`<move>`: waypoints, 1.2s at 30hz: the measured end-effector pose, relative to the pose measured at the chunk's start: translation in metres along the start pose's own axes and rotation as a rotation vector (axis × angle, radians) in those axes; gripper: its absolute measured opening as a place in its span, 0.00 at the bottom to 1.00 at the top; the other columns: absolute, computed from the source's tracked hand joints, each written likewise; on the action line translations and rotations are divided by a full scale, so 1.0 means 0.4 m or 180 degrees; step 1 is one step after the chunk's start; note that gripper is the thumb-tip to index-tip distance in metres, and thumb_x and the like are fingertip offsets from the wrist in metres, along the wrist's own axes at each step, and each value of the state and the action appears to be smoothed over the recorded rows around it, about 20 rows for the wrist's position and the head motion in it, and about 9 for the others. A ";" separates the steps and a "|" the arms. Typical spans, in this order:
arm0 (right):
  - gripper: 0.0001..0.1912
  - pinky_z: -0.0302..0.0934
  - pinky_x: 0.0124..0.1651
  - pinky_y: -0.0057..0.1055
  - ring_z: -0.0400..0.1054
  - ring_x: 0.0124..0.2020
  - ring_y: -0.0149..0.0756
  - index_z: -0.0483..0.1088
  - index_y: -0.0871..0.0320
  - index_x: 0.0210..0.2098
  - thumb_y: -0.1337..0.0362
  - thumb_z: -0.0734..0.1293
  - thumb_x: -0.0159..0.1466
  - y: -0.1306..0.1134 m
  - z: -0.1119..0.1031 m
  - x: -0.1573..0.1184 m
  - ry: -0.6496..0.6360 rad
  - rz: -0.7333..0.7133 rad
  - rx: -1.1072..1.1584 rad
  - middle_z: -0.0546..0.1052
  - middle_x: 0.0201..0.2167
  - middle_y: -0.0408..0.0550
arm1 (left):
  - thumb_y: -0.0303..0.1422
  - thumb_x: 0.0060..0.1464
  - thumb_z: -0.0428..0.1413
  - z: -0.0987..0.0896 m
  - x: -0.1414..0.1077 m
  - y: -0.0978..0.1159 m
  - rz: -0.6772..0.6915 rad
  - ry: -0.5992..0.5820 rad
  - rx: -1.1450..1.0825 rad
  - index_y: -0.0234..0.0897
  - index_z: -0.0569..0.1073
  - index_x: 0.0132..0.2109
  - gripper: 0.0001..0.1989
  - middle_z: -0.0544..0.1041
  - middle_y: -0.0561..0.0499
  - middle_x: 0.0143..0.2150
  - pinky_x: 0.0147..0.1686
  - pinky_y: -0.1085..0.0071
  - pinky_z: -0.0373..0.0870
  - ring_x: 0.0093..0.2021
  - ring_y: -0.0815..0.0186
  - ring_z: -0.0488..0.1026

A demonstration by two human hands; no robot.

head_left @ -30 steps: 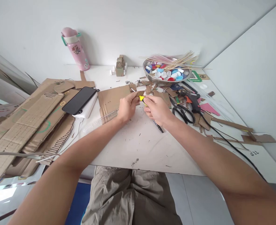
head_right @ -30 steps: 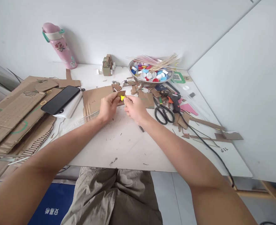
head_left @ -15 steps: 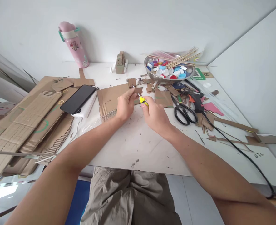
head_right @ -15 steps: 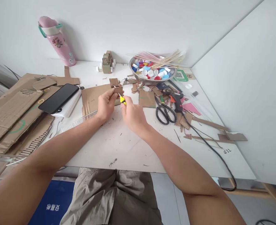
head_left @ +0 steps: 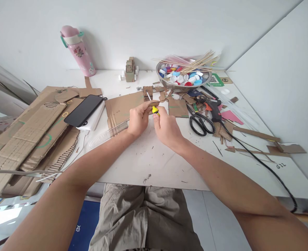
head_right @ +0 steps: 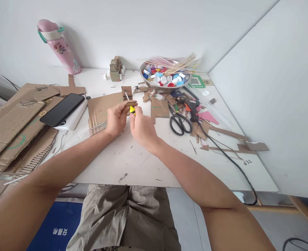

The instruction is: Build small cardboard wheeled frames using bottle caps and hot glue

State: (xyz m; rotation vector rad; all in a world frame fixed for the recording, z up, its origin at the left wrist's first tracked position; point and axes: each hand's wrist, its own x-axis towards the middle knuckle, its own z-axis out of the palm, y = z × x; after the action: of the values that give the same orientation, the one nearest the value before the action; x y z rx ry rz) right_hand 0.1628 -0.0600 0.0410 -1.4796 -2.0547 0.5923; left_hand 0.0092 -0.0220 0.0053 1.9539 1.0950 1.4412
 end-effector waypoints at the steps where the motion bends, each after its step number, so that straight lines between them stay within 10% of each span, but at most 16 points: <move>1: 0.25 0.58 0.35 0.37 0.74 0.31 0.49 0.69 0.60 0.63 0.56 0.54 0.75 0.000 0.001 -0.002 0.0000 -0.0003 -0.0027 0.81 0.32 0.53 | 0.29 0.70 0.56 0.000 -0.002 0.001 0.0013 0.0007 -0.0013 0.45 0.88 0.50 0.15 0.91 0.51 0.50 0.58 0.66 0.85 0.54 0.60 0.89; 36: 0.21 0.58 0.35 0.38 0.73 0.31 0.49 0.70 0.58 0.60 0.57 0.55 0.75 -0.026 -0.013 -0.007 -0.0074 0.0007 -0.0047 0.81 0.30 0.53 | 0.31 0.72 0.55 -0.007 0.006 -0.012 0.0016 0.0170 0.0020 0.45 0.88 0.53 0.16 0.92 0.51 0.48 0.55 0.67 0.85 0.48 0.62 0.90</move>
State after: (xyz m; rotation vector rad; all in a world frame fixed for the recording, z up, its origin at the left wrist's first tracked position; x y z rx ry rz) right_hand 0.1595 -0.0655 0.0512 -1.4902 -2.0794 0.5991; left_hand 0.0055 -0.0176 0.0041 1.9339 1.1199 1.5022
